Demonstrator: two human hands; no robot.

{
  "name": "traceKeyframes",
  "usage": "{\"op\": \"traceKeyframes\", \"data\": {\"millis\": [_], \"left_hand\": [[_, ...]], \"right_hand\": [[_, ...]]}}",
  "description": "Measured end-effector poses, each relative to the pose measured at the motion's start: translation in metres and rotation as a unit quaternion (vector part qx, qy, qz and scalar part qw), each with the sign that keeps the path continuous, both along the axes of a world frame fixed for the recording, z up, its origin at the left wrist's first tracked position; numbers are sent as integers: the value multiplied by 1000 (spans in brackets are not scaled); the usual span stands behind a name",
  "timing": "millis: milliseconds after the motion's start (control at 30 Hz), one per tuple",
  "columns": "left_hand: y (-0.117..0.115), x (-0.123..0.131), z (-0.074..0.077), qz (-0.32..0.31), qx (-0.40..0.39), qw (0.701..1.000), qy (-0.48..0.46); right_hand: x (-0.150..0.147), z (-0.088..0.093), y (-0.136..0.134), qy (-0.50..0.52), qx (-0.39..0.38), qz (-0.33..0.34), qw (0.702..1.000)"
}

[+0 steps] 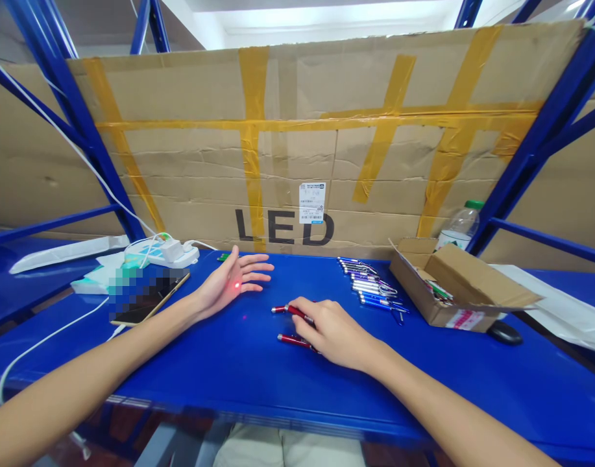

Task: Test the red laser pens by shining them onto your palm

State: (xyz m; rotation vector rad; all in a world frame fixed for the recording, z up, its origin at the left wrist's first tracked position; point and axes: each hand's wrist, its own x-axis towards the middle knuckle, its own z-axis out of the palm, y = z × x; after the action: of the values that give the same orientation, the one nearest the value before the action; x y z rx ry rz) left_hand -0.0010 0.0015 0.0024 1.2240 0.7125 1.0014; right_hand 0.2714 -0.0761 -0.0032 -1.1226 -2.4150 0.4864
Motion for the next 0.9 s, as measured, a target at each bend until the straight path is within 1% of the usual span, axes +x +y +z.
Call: {"op": "traceKeyframes", "data": {"millis": [100, 167, 200, 267, 400, 433, 500, 633, 700, 767, 800, 900], "left_hand": [[0, 0, 0, -3, 5, 1000, -2], [-1, 0, 0, -5, 8, 1000, -2], [-1, 0, 0, -6, 8, 1000, -2], [-1, 0, 1, -5, 5, 1000, -2], [-1, 1, 1, 0, 2, 1000, 3], [-1, 2, 1, 0, 1, 1000, 5], [-1, 1, 0, 0, 1, 1000, 7], [-1, 1, -1, -5, 7, 1000, 6], [-1, 1, -2, -7, 12, 1000, 5], [-1, 1, -2, -7, 12, 1000, 2], [-1, 1, -2, -8, 11, 1000, 0], [0, 0, -1, -8, 6, 1000, -5]], "right_hand": [[4, -5, 8, 1, 36, -82, 996], [6, -6, 11, -1, 46, -109, 993], [6, -6, 12, -2, 46, -109, 993], [5, -5, 9, -5, 34, -82, 996], [-1, 0, -2, -8, -7, 31, 999], [-2, 1, -3, -9, -12, 47, 999], [-2, 1, -3, -17, -13, 39, 999], [1, -3, 6, -37, 18, -66, 997], [3, -5, 10, -39, 31, -95, 994], [3, -4, 10, -36, 31, -94, 994], [3, -3, 8, -33, 26, -82, 996], [1, 0, 1, -21, -4, -13, 1000]]}}
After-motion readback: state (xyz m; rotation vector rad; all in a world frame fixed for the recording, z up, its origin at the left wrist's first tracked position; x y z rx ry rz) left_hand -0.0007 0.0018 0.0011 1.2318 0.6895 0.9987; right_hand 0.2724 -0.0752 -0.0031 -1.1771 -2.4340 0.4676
